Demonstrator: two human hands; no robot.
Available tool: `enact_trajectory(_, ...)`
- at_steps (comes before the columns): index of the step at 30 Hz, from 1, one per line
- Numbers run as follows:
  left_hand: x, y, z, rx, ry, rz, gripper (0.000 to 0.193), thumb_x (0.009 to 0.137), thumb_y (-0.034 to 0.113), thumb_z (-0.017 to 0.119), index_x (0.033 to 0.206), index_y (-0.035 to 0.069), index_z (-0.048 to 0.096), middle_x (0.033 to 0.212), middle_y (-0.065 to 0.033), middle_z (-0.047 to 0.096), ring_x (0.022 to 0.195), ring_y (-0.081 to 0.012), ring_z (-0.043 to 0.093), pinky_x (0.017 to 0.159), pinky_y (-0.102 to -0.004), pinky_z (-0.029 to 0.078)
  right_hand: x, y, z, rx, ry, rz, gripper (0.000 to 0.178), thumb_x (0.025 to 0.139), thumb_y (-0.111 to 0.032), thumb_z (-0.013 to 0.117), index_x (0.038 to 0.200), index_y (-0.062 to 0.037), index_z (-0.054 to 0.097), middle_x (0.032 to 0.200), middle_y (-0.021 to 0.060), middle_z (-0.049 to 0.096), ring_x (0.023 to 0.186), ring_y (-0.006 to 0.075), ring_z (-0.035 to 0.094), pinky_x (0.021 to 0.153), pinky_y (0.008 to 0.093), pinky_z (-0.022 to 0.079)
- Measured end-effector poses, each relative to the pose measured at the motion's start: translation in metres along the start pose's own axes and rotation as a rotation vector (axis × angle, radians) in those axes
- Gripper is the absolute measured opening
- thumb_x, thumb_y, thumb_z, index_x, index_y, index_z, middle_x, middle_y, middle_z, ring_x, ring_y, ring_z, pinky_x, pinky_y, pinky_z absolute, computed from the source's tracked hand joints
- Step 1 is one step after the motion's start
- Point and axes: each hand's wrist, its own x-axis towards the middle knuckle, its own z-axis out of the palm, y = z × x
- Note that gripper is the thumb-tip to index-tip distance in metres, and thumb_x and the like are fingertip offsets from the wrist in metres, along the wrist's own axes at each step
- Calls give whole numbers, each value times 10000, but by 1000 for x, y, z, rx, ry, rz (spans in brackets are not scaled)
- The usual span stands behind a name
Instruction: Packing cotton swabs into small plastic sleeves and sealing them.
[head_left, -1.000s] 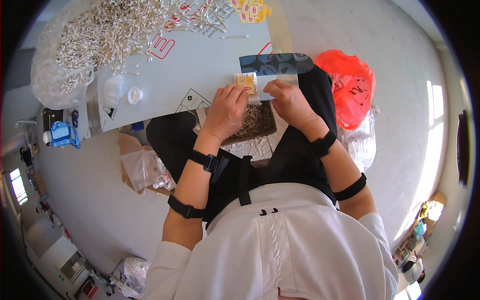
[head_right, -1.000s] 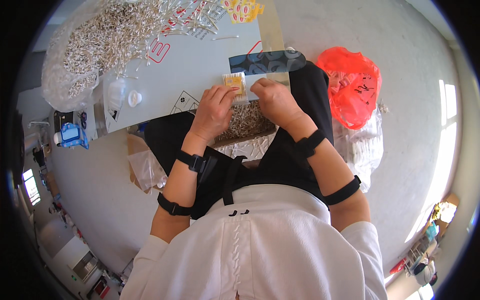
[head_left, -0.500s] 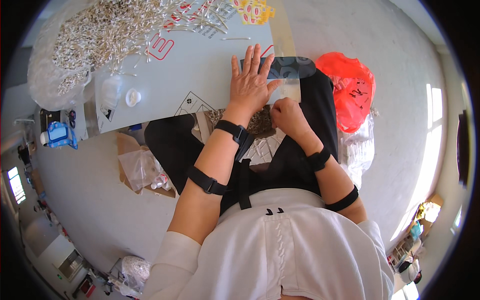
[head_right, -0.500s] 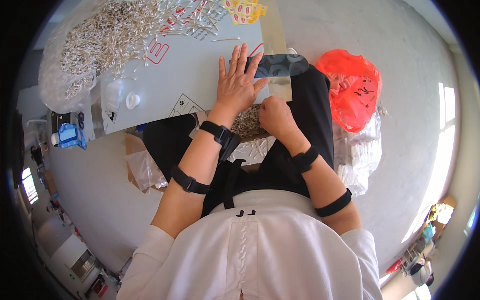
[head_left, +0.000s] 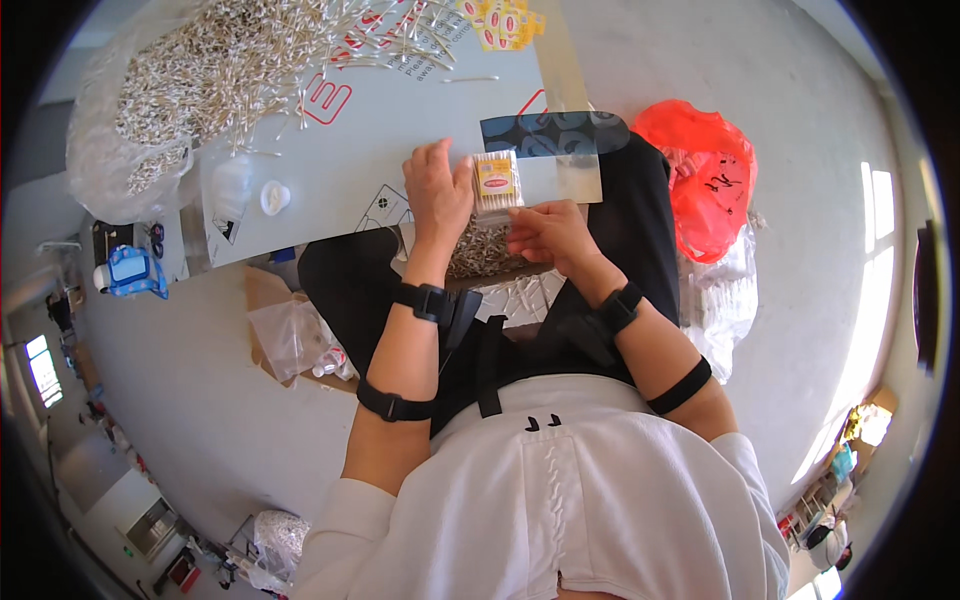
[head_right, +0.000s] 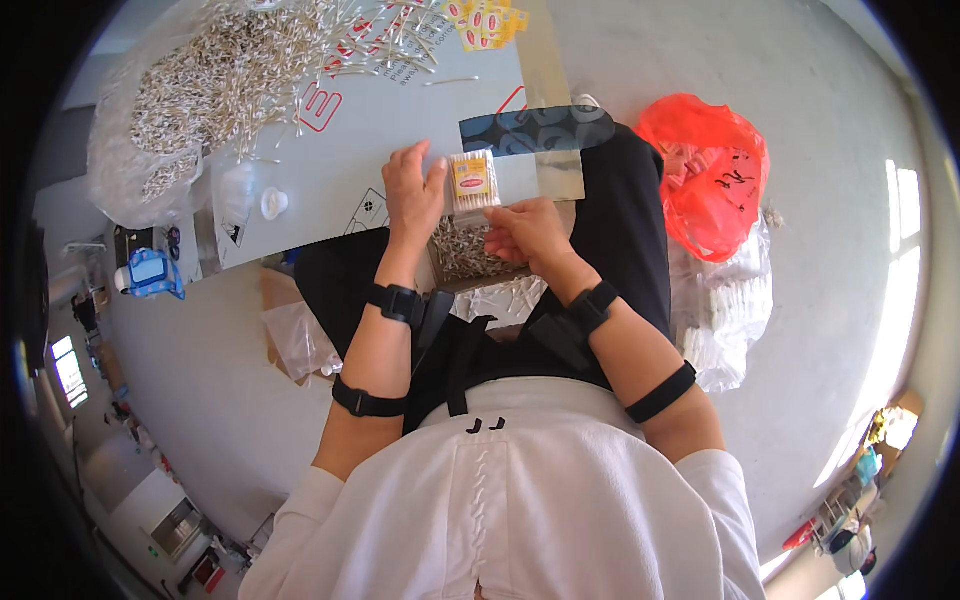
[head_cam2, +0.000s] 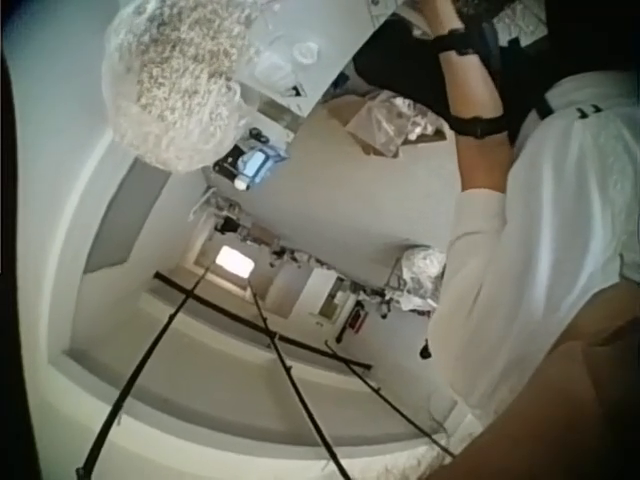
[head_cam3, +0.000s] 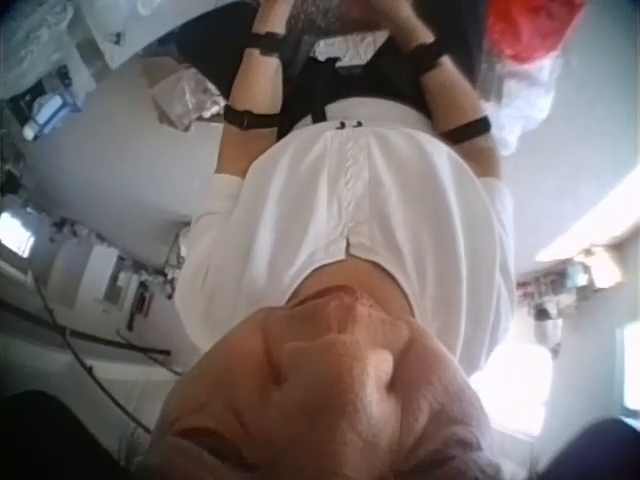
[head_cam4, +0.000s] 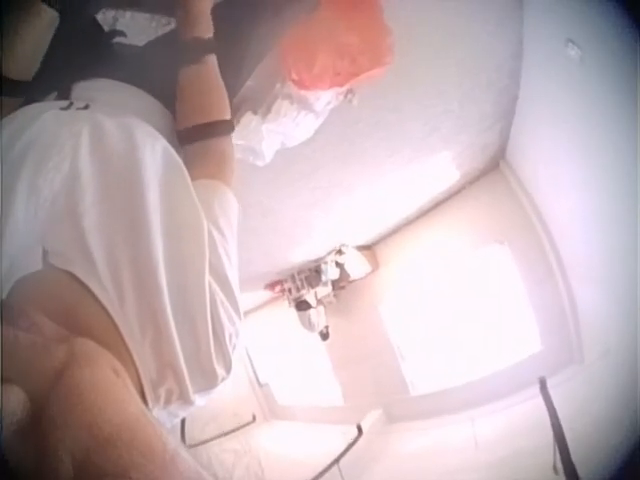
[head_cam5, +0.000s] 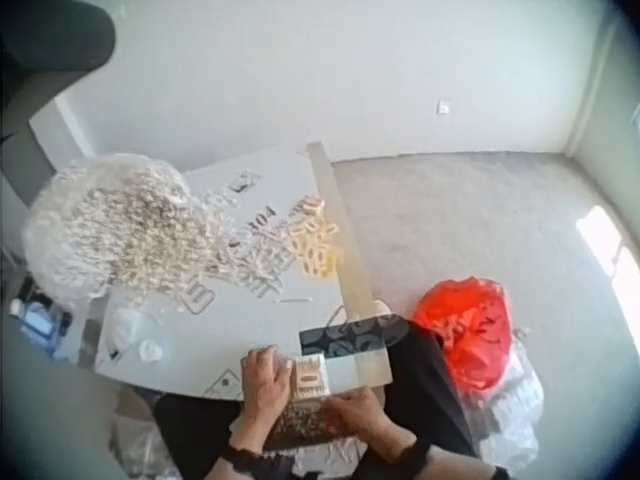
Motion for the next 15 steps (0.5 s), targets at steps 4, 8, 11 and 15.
enact_trajectory(4, -15, 2, -6, -20, -20, 49, 526, 872, 228, 689, 1295, -32, 516, 1235, -190, 582, 1139, -338, 545, 955, -408, 454, 7, 7, 5, 9, -13, -43, 174, 913, -166, 674, 877, 4, 675, 769, 87, 685, 651, 154, 675, 552, 231, 542)
enact_trajectory(8, -11, 12, -20, -989, -205, -312, 595, 772, 135, 799, 1265, -64, 533, 1106, -157, 642, 994, -221, 625, 858, -326, 511, -1, 4, -10, -119, -172, -459, 120, 894, -69, 661, 888, 44, 703, 889, 57, 697, 790, 95, 624, 711, 214, 500)
enact_trajectory(11, -12, 25, -36, -1320, -351, -381, 572, 728, 65, 822, 1225, -60, 568, 1020, -113, 667, 906, -163, 642, 809, -288, 524, -18, -12, -12, -241, -263, -705, 105, 870, -19, 664, 923, 66, 695, 953, 26, 685, 859, 78, 589, 796, 222, 467)
enact_trajectory(15, -17, 45, -51, -1389, -377, -210, 364, 720, 21, 819, 1051, -29, 674, 888, -60, 694, 789, -117, 645, 741, -260, 532, -26, -18, -20, -346, -269, -802, 185, 828, -29, 709, 998, 36, 679, 974, 26, 685, 850, 76, 590, 771, 247, 486)
